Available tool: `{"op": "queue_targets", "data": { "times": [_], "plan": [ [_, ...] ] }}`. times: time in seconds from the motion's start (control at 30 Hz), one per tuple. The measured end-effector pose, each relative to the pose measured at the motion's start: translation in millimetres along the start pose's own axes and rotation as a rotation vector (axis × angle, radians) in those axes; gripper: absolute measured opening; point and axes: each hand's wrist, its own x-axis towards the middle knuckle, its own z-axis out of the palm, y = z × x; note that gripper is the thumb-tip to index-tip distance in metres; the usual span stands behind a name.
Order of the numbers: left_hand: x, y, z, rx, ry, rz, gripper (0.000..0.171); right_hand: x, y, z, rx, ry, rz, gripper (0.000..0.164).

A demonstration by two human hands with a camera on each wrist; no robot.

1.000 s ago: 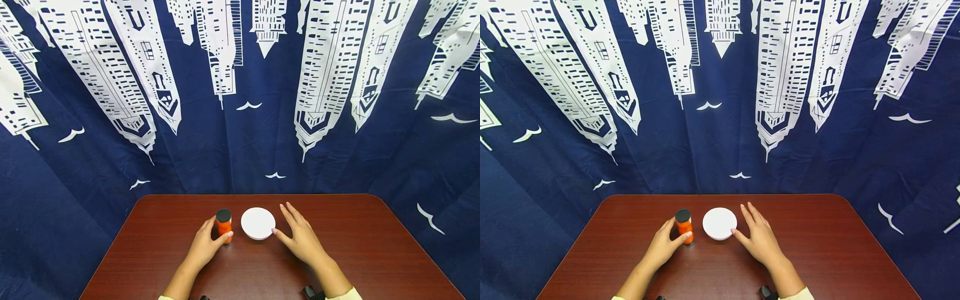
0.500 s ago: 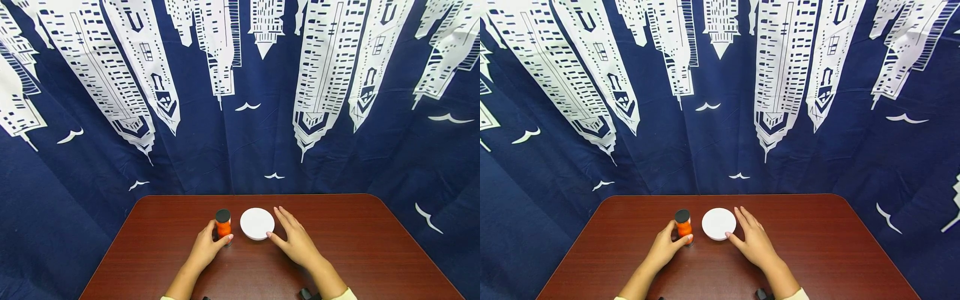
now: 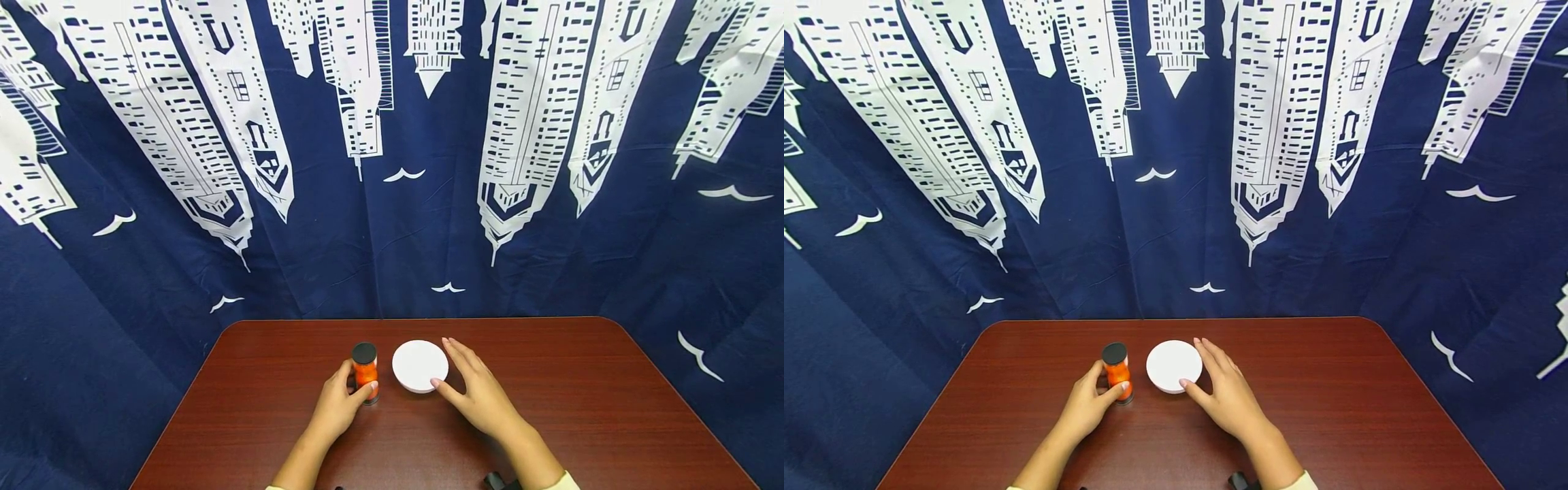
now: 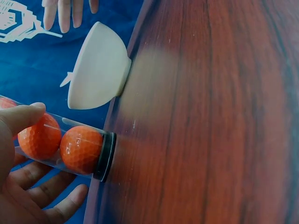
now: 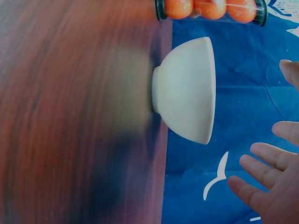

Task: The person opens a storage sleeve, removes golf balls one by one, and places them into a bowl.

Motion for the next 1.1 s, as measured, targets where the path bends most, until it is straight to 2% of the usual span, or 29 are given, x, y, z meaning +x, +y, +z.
{"op": "queue_targets", "data": {
  "times": [0.4, 0.67, 0.87, 1.1],
  "plan": [
    [-5.0, 13.1, 0.9, 0.075, 0.019, 0.052, 0.051, 3, -16, 0, 0.036, 0.024, -0.047, 0.072],
    [-6.8, 16.4, 5.5, 0.133, 0.068, 0.142, 0.053, 6, -24, 2, 0.051, 0.015, -0.063, 0.066],
    [-9.1, 20.0, 8.1, 0.109, 0.040, 0.148, 0.054, 8, -26, 5, 0.064, 0.009, -0.083, 0.062],
    [-9.9, 22.4, 11.4, 0.110, 0.025, 0.153, 0.052, 10, -31, 10, 0.163, 0.001, -0.140, 0.056]
  ]
}}
